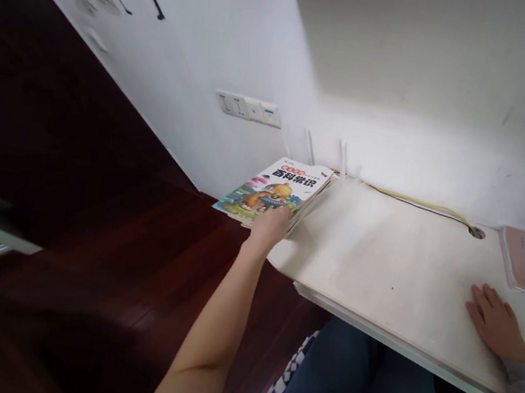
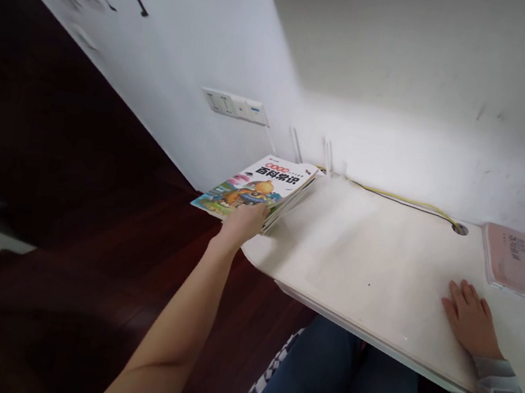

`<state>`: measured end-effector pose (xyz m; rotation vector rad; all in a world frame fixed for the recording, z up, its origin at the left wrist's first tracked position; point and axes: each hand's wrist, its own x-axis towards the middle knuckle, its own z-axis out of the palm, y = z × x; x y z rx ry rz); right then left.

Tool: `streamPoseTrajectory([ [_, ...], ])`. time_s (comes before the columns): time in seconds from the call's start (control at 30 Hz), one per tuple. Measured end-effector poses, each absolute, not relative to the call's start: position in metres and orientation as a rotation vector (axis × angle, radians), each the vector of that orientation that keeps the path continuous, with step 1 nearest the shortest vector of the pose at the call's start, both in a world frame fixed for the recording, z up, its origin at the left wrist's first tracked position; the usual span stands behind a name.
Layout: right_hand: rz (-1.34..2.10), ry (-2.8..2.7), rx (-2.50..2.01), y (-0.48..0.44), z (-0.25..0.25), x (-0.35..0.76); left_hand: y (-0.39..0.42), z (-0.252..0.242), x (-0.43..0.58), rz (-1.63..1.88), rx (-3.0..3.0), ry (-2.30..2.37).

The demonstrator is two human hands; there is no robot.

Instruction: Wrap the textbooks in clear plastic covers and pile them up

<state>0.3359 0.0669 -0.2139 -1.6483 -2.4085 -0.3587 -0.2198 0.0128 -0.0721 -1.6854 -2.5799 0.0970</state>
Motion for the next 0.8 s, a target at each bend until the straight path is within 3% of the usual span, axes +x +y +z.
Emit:
streamPoseTrajectory([
  [0.5,-0.384,-2.391,-1.599,0.067,-0.215,0.335,0.033,-0.054,-0.204,0.189,-1.683,-2.433],
  [0.8,-0.41,-2.39,-1.617,0.063,-0.211,0.327,-0.024,0.032,-0.205,-0.107,-1.262,-2.566],
])
